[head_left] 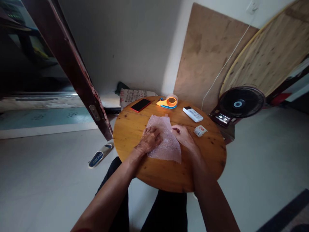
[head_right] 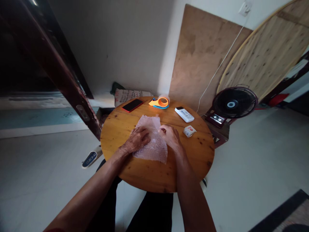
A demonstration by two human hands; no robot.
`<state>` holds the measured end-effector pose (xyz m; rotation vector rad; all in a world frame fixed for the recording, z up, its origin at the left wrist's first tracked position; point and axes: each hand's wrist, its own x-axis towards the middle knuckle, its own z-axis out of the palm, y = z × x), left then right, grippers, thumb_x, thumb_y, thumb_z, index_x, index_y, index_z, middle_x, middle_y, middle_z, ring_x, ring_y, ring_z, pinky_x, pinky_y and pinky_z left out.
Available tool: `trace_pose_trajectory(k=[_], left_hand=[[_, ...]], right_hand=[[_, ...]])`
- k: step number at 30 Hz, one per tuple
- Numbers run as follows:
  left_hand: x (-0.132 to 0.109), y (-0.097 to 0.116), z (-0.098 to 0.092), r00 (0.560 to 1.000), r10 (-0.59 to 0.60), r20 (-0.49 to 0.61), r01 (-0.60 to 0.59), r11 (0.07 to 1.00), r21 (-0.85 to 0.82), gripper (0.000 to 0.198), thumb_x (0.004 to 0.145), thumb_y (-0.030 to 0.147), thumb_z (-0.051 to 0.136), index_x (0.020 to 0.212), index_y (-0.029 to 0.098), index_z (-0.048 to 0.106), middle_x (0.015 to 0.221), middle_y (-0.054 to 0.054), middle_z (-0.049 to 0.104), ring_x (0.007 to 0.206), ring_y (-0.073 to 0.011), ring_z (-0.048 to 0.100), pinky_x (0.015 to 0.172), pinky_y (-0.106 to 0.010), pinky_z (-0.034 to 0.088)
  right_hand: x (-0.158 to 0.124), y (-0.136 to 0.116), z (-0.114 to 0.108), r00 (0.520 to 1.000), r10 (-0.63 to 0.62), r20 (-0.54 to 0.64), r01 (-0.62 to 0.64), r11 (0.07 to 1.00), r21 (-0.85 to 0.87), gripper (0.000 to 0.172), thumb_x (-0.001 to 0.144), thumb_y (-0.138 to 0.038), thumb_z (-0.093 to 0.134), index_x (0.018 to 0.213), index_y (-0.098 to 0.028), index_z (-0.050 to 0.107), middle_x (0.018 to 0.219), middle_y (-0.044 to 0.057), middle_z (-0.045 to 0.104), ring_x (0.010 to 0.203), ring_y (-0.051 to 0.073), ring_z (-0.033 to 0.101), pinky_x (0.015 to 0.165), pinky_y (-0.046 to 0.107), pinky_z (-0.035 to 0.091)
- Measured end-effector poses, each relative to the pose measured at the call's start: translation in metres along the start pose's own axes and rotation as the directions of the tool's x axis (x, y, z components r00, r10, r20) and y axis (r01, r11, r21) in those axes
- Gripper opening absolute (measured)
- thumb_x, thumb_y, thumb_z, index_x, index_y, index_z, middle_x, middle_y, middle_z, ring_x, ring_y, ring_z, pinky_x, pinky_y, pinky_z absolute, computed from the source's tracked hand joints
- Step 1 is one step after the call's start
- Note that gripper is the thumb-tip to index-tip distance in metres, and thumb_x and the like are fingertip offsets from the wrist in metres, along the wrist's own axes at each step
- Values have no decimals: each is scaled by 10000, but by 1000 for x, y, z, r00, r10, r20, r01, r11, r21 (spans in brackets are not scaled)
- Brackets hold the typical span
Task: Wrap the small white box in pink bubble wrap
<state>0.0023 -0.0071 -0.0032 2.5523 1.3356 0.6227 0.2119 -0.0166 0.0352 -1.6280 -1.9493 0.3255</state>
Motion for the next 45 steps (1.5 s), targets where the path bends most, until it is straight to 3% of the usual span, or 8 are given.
trace_pose_trajectory(k=[17, 32, 45], left_hand=[[0, 1, -1, 1000, 3, -7, -3, 1000, 4, 291, 889, 354, 520, 1144, 244, 607, 1244, -90, 579, 1169, -294, 503, 996, -474, 387], [0, 1, 0, 1000, 3, -16, -4, 1000, -9, 311, 887, 341, 532, 1171, 234, 600, 1244, -89, 577, 1175, -281, 501, 1005, -472, 380], [0, 0, 0, 1000, 13, -27, -13, 1000, -10, 376, 880, 348, 544, 1241, 250, 579, 1222, -87, 582, 1168, -279, 500, 1003, -454, 380]], right_hand=[[-1, 0, -1, 994, 78, 73, -71, 993, -96, 230, 825, -314, 560, 946, -218, 731, 878, 53, 742, 765, 189, 653, 664, 278, 442], [0, 3, 3, 1000, -14, 6, 14, 999, 32, 217, 833, -319, 540, 902, -215, 718, 848, 28, 732, 749, 169, 647, 692, 264, 468], [-4, -16, 18, 981, -162, 109, 156, 986, 58, 231, 847, -311, 565, 1020, -223, 689, 945, 30, 719, 719, 137, 612, 677, 246, 453]])
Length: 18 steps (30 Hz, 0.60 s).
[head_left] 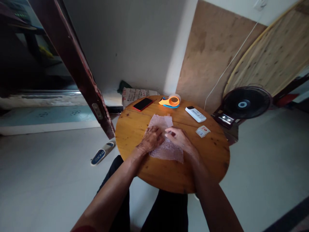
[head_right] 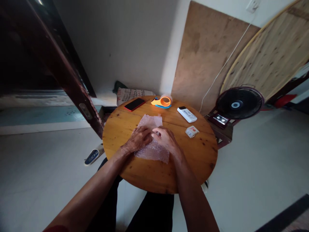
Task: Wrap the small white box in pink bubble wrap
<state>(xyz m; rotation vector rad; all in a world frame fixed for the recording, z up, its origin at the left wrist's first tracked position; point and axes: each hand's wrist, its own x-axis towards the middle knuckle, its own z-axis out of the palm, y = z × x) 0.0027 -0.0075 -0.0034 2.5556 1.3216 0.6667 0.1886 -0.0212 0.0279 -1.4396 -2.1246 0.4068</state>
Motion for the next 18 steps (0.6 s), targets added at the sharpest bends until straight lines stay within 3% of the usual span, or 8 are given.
trace_pose_trajectory(k=[8, 18], left_hand=[[0, -1, -1, 1000, 5, 17, -5, 1000, 5, 408, 871, 357, 559, 1268, 262, 558, 1212, -81, 585, 1177, -274, 493, 1004, -437, 380], [0, 0, -2, 1000, 5, 14, -5, 1000, 12, 349, 904, 362, 505, 1222, 243, 587, 1212, -87, 586, 1166, -270, 501, 997, -444, 380]], right_hand=[[0, -7, 5, 989, -79, 124, 85, 995, -45, 198, 836, -211, 572, 994, -214, 693, 945, 29, 678, 832, 146, 591, 764, 250, 425], [0, 0, 11, 993, -63, 97, 81, 977, -197, 141, 861, -189, 538, 908, -189, 671, 938, 53, 635, 918, 167, 564, 855, 271, 409]])
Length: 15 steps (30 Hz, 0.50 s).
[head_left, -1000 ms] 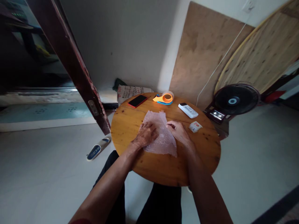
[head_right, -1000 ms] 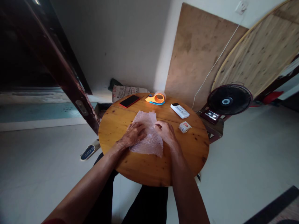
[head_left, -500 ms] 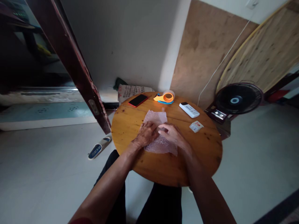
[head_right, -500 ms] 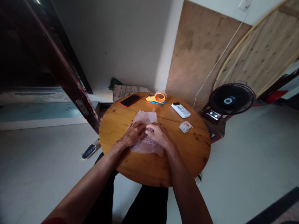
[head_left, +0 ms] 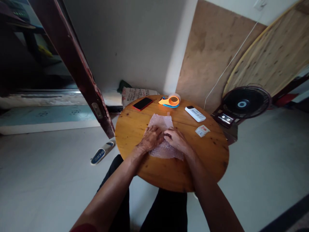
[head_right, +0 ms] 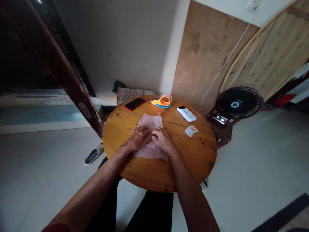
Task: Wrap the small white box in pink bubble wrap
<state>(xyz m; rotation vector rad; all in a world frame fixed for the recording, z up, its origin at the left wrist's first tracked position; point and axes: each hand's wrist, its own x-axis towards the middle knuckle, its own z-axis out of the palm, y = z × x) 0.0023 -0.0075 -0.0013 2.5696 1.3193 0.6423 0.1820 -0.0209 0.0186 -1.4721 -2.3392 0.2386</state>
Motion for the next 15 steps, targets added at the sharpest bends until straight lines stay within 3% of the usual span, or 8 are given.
trace_pose_trajectory(k=[15], left_hand=[[0, -4, 6, 1000, 13, -6, -13, 1000, -2, 322, 871, 339, 555, 1166, 218, 600, 1243, -106, 570, 1190, -294, 494, 1013, -482, 386]], right_hand=[[-2, 3, -5, 977, 208, -41, -212, 965, -157, 205, 885, -241, 485, 966, -217, 671, 1058, 58, 668, 953, 187, 607, 805, 263, 418]])
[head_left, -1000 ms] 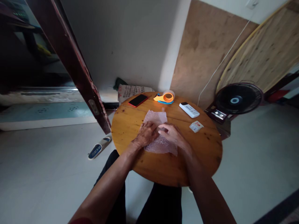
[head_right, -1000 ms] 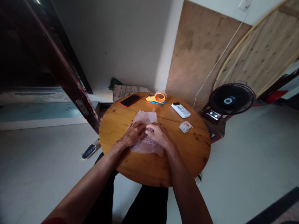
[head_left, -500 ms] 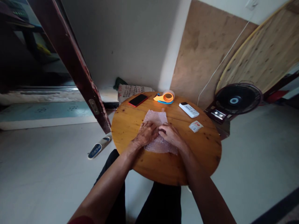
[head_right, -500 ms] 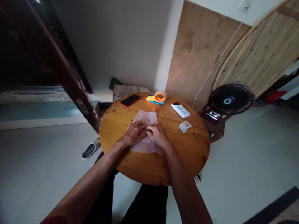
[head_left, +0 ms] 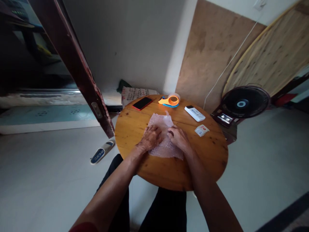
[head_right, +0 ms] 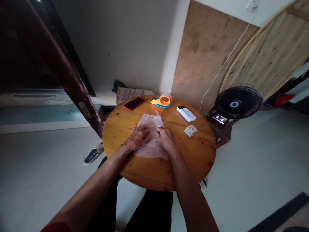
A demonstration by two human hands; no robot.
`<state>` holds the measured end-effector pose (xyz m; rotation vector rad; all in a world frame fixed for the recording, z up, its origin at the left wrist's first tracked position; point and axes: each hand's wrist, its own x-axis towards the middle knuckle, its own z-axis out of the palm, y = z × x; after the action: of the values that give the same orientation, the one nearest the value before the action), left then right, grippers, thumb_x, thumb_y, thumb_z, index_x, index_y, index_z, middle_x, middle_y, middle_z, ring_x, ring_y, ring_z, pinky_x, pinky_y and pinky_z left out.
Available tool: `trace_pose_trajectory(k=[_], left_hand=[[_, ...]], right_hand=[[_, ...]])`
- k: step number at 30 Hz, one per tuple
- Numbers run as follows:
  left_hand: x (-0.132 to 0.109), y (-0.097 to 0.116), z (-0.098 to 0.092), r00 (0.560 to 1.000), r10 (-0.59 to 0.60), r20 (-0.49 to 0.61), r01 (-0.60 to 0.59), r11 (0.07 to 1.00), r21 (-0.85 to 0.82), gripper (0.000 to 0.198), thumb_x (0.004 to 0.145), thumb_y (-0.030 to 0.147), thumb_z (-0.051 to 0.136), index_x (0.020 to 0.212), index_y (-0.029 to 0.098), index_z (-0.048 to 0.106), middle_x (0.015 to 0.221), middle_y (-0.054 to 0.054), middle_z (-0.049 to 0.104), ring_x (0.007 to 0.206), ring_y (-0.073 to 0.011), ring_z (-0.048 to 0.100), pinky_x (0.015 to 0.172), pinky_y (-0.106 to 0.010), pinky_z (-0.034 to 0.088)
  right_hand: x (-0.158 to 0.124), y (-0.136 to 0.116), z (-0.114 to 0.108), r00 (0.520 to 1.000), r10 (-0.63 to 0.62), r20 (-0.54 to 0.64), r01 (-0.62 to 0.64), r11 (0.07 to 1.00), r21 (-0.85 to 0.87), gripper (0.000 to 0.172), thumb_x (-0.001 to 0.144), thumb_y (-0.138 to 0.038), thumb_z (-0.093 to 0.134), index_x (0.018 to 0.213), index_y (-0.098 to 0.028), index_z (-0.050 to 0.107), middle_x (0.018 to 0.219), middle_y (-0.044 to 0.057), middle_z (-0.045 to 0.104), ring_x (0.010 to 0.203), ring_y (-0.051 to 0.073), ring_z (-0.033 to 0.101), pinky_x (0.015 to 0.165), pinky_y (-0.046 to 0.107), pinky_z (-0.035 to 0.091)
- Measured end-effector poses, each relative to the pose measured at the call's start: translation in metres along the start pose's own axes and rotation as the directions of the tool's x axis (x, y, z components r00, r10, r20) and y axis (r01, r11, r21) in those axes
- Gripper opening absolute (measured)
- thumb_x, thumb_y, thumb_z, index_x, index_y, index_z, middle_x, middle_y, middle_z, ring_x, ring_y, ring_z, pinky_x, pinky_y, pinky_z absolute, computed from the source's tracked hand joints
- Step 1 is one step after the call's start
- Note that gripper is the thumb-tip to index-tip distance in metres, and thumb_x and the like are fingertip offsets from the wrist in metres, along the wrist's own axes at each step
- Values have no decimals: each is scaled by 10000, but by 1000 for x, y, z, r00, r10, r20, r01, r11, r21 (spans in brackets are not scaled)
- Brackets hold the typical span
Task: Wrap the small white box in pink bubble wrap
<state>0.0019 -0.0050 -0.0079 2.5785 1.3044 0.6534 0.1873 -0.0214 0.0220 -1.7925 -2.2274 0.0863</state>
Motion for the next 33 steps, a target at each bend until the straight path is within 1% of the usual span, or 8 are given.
trace_pose_trajectory(k=[4, 10, 13, 16, 22, 27, 30, 33], left_hand=[[0, 0, -1, 1000, -7, -2, 7, 1000, -27, 308, 856, 324, 574, 1141, 216, 614, 1246, -112, 574, 1189, -307, 506, 1011, -491, 398], [2, -1, -1, 996, -85, -25, 82, 992, -97, 362, 842, 276, 580, 1191, 183, 612, 1372, -128, 508, 1267, -292, 473, 1080, -466, 377], [2, -1, -1, 999, -45, -30, 42, 995, -94, 373, 841, 298, 593, 1190, 170, 612, 1371, -142, 502, 1283, -294, 458, 1095, -455, 365], [1, -1, 1, 1000, 11, -16, -12, 998, -57, 351, 843, 346, 601, 1145, 170, 625, 1310, -150, 531, 1244, -310, 476, 1065, -463, 386], [0, -1, 1, 1000, 15, -1, -15, 1000, -1, 325, 859, 378, 580, 1128, 201, 620, 1247, -134, 557, 1208, -312, 486, 1029, -467, 397], [-1, -1, 1, 1000, 21, -3, -21, 1000, 5, 317, 877, 390, 551, 1126, 203, 608, 1246, -119, 551, 1199, -293, 486, 1032, -455, 392], [-1, 0, 1, 1000, 20, 4, -20, 1000, 0, 322, 867, 374, 567, 1137, 203, 605, 1259, -120, 544, 1210, -302, 476, 1040, -465, 384], [0, 0, 0, 1000, 20, 7, -20, 1000, -12, 316, 858, 360, 579, 1135, 209, 606, 1251, -123, 550, 1198, -311, 481, 1034, -477, 388]], right_hand=[[1, 1, 0, 1000, 26, 6, -26, 1000, -10, 208, 887, -251, 483, 962, -217, 674, 1059, 61, 674, 950, 182, 606, 811, 261, 421], [1, 2, -1, 999, 48, 1, -48, 998, -37, 205, 892, -263, 485, 975, -213, 665, 1075, 59, 665, 947, 188, 606, 786, 266, 422], [1, 2, -2, 999, 54, 3, -54, 998, -41, 207, 892, -261, 488, 995, -216, 662, 1087, 61, 661, 967, 190, 602, 797, 267, 424], [1, 2, -2, 998, 63, 11, -63, 997, -36, 225, 891, -260, 494, 1040, -213, 656, 1125, 71, 649, 998, 189, 596, 838, 266, 425], [2, 1, -5, 993, 114, 23, -113, 992, -58, 284, 898, -283, 485, 1131, -197, 622, 1190, 92, 630, 1054, 201, 583, 876, 268, 419], [1, -1, -8, 977, 209, 40, -204, 973, -110, 291, 915, -308, 452, 1129, -198, 615, 1169, 94, 639, 982, 205, 615, 815, 274, 424], [1, 0, -8, 962, 269, 46, -260, 955, -141, 283, 919, -327, 446, 1093, -193, 625, 1144, 102, 646, 954, 210, 628, 785, 281, 424], [2, 3, -7, 962, 273, 13, -269, 953, -140, 295, 920, -318, 441, 1126, -201, 617, 1175, 101, 638, 959, 217, 634, 781, 293, 427]])
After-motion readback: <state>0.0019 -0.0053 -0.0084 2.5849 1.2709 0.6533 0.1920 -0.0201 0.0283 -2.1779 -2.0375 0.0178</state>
